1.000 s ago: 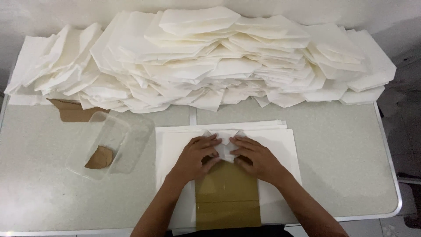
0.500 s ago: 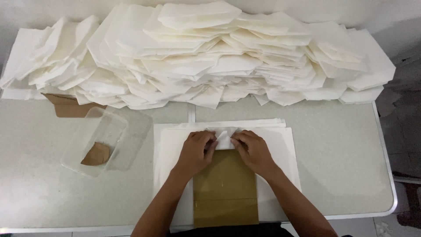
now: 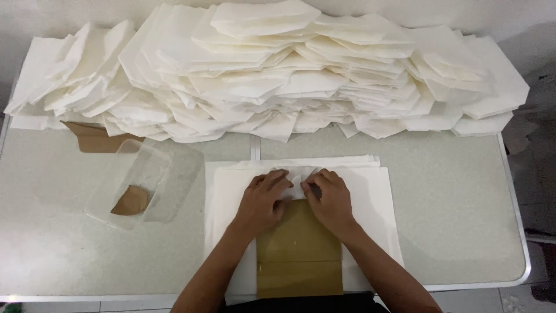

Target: A person is manually folding white paper liners around a brown cardboard template on a work table.

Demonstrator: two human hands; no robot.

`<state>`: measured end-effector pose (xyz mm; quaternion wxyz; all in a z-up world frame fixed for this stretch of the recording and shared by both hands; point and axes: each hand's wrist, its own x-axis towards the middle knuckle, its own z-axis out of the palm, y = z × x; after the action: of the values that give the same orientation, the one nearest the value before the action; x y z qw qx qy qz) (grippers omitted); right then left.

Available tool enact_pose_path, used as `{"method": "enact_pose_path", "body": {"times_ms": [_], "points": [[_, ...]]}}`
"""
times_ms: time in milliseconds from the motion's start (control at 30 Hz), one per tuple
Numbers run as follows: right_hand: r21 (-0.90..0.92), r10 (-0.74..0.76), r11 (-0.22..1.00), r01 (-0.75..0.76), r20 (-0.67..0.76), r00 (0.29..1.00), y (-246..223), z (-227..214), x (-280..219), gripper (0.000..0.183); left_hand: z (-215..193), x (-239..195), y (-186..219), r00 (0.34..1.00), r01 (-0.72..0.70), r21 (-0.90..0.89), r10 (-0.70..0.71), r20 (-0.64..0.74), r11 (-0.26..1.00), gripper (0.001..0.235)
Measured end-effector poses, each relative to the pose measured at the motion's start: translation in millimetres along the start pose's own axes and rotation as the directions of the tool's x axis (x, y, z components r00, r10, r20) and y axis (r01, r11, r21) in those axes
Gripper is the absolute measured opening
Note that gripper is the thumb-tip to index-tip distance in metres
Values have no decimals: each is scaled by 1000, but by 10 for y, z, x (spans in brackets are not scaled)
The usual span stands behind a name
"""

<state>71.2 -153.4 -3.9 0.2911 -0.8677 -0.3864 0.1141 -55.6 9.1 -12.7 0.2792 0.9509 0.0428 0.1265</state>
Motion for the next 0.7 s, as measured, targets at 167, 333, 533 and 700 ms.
{"method": "enact_pose_path", "body": {"times_ms": [167, 333, 533, 700], "points": [[143, -35, 989, 28, 46, 998, 105, 1, 44, 13, 41, -48, 47, 998, -8, 33, 6, 67, 999, 34], [220, -217, 957, 190, 109, 970, 174, -169, -53, 27, 452, -101, -195, 990, -122, 246, 134, -33, 961, 26], [94, -245, 969, 229, 220, 944, 116, -311, 64, 28, 247, 85, -78, 999, -43, 226, 44, 1, 973, 22], [-1, -30, 1000, 31, 262, 965, 121, -264, 284, 29, 454, 274, -299, 992, -29, 264, 61, -113, 964, 14]]}}
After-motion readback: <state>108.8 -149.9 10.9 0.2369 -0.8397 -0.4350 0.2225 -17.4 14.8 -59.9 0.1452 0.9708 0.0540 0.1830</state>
